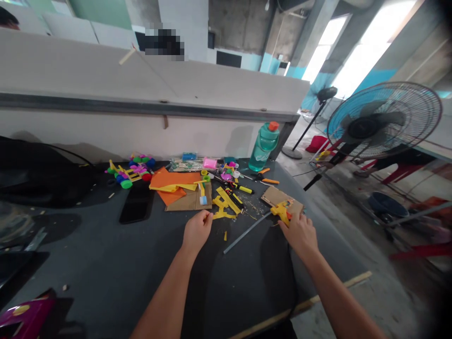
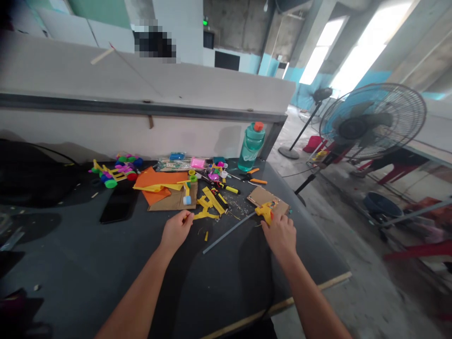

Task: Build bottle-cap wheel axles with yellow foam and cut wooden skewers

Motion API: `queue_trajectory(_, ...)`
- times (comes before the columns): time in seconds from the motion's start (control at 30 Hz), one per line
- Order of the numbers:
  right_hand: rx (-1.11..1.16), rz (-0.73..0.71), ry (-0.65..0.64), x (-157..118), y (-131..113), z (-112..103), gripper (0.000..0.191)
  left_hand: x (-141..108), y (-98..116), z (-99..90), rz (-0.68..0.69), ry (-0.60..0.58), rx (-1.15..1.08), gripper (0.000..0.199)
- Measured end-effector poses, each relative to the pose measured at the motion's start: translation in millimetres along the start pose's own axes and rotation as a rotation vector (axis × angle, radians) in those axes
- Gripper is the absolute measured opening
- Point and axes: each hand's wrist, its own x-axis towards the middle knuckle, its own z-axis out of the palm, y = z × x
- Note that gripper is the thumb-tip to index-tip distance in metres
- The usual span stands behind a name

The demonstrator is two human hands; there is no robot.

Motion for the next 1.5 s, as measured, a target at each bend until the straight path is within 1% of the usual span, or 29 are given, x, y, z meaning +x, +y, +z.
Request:
queue_trajectory(0.03,-0.038,0.025,-0.047,-2.5,6.1,3.5,0.041,-0.4,0.9,0.9,0.02,-0.015,0.021,0.027)
queue_trajectory(0.1,-0.064,0.004,-0.096,-6.7,12.3,10.2,0.035,-1.4,1.6,1.8,0.039,-0.035,0.048,0.027)
queue_trajectory(0.17,-0.057,-0.052,-0.056,-8.8,13.3,15.2,0.027,-2.4,1.1,1.7,0.032,-0.037,0.06,0.027)
queue_trajectory(0.23,-0.048,-0.079,0.026,-7.7,12.6,17.6,0.024,-3.1,0.1,1.0,0.021,-0.034,0.055,0.027)
queue_trajectory(0.3,-0.041,-0.074,0.087,-2.3,12.0,17.4,0.025,-3.5,-0.3,0.5,0.018,-0.036,0.045,0.027)
queue_trajectory(0.37,-0.04,-0.054,0.107,6.9,11.4,16.1,0.026,-3.4,-0.1,0.4,0.014,-0.037,0.041,0.027)
queue_trajectory(0.5,-0.047,0.0,0.052,28.2,8.7,17.9,0.03,-2.9,0.9,-0.1,0.002,-0.035,0.026,0.026)
queue_trajectory(0.63,-0.046,0.006,0.0,39.4,7.7,23.9,0.031,-2.7,-0.8,-1.7,-0.014,-0.03,-0.023,0.025)
queue_trajectory(0.73,-0.046,0.037,-0.01,41.1,6.6,16.1,0.038,-1.5,-2.9,-0.5,-0.03,-0.024,-0.105,0.024)
queue_trajectory(0.8,-0.002,0.056,0.046,39.7,-2.0,1.9,0.045,-0.2,-3.8,1.9,-0.043,-0.028,-0.148,0.024)
queue_trajectory(0.83,0.054,0.033,0.103,37.9,-10.6,-6.7,0.045,0.4,-3.9,3.2,-0.047,-0.033,-0.159,0.024)
queue_trajectory(0.87,0.147,-0.051,0.168,35.3,-22.3,-15.4,0.039,0.8,-3.9,4.5,-0.049,-0.039,-0.164,0.023)
queue_trajectory(0.9,0.273,-0.2,0.196,32.0,-37.1,-23.4,0.032,1.1,-3.8,5.6,-0.049,-0.045,-0.163,0.023)
queue_trajectory(0.97,0.522,-0.515,0.154,23.6,-72.9,-34.8,0.025,1.0,-3.4,6.8,-0.043,-0.052,-0.16,0.023)
queue_trajectory(1.03,0.648,-0.713,0.082,14.7,-110.1,-37.8,0.025,0.0,-3.0,6.5,-0.028,-0.054,-0.156,0.022)
queue_trajectory(1.07,0.663,-0.768,0.051,10.9,-126.4,-36.5,0.027,-0.6,-2.9,6.0,-0.02,-0.053,-0.153,0.021)
queue_trajectory(1.1,0.661,-0.799,0.021,7.8,-139.9,-33.6,0.028,-1.3,-2.9,5.3,-0.012,-0.05,-0.148,0.021)
queue_trajectory(1.13,0.659,-0.822,-0.002,5.4,-150.3,-29.8,0.026,-2.0,-3.1,4.7,-0.006,-0.047,-0.144,0.021)
queue_trajectory(1.17,0.653,-0.837,-0.024,3.9,-157.2,-25.3,0.021,-2.5,-3.3,4.2,-0.003,-0.042,-0.146,0.022)
queue_trajectory(1.23,0.654,-0.852,-0.043,2.7,-161.9,-16.3,0.008,-2.8,-3.8,4.2,-0.007,-0.031,-0.173,0.023)
queue_trajectory(1.37,0.763,-0.815,-0.012,2.4,-149.6,-5.5,0.011,-0.9,-3.6,7.8,-0.041,-0.037,-0.277,0.025)
queue_trajectory(1.5,0.846,-0.779,0.005,1.0,-138.3,-6.0,0.012,0.9,-0.9,11.2,-0.08,-0.083,-0.338,0.027)
